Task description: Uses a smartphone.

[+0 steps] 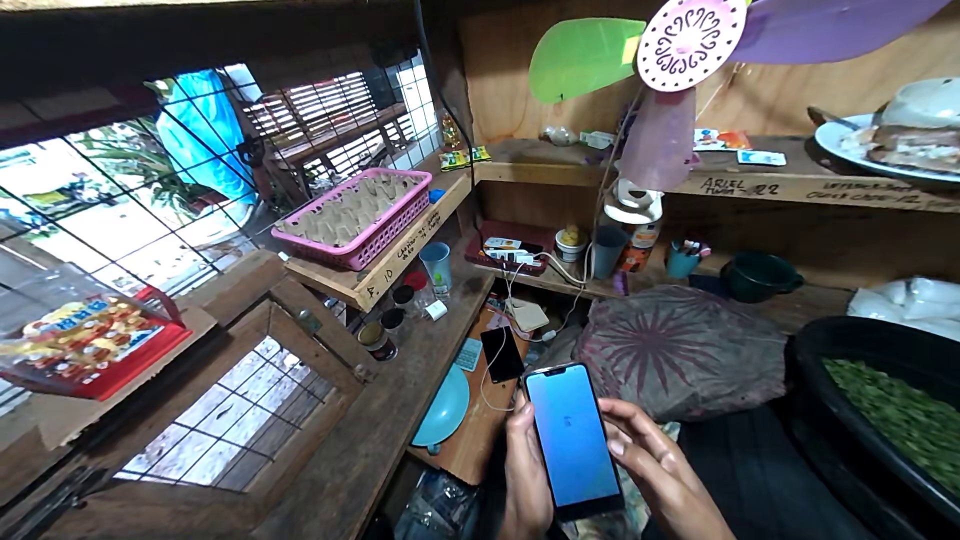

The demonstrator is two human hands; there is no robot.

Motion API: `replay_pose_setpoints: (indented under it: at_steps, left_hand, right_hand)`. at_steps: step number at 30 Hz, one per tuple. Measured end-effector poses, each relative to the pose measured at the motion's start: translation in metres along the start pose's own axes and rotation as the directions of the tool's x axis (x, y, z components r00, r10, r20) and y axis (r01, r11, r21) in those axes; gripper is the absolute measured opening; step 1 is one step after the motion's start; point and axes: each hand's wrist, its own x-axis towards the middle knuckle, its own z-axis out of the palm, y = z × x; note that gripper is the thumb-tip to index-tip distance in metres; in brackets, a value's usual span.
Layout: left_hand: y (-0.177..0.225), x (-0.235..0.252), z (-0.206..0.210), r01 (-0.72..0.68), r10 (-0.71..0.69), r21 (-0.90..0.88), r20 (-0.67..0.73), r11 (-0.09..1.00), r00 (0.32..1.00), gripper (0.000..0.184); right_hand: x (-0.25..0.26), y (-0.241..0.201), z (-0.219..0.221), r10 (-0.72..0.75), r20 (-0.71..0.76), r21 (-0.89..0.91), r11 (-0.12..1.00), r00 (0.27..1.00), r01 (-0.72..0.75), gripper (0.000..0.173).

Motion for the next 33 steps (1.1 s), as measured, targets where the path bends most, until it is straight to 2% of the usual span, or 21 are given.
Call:
replay_pose_setpoints:
  at_steps: [6, 11, 18, 24, 33]
  left_hand:
    - [0.002, 0.0, 0.001, 0.005, -0.005, -0.01, 0.006, 1.0, 1.0, 0.057]
    - [0.002, -0.001, -0.001, 0.001, -0.001, -0.011, 0.01, 1.0, 1.0, 0.057]
    - [0.002, -0.001, -0.002, -0.007, 0.007, -0.007, 0.009, 1.0, 1.0, 0.055]
    - [0.001, -0.002, -0.002, -0.005, 0.005, -0.023, 0.011, 1.0, 1.0, 0.053]
    - [0.001, -0.002, -0.002, -0.004, 0.004, -0.022, -0.009, 1.0, 1.0, 0.053]
  right_hand:
    - [0.0, -0.013, 0.006, 0.069, -0.033, 0.029, 0.997, 0.997, -0.068, 0.038]
    - [-0.001, 0.0, 0.001, -0.019, 0.009, -0.004, 1.0, 1.0, 0.019, 0.036]
    - [-0.002, -0.001, 0.002, -0.017, 0.005, -0.006, 1.0, 1.0, 0.017, 0.035]
    - [0.001, -0.004, 0.003, -0.003, -0.015, -0.05, 0.999, 1.0, 0.002, 0.046]
    - [0.0, -0.004, 0.008, -0.027, 0.014, -0.04, 0.999, 1.0, 0.027, 0.048]
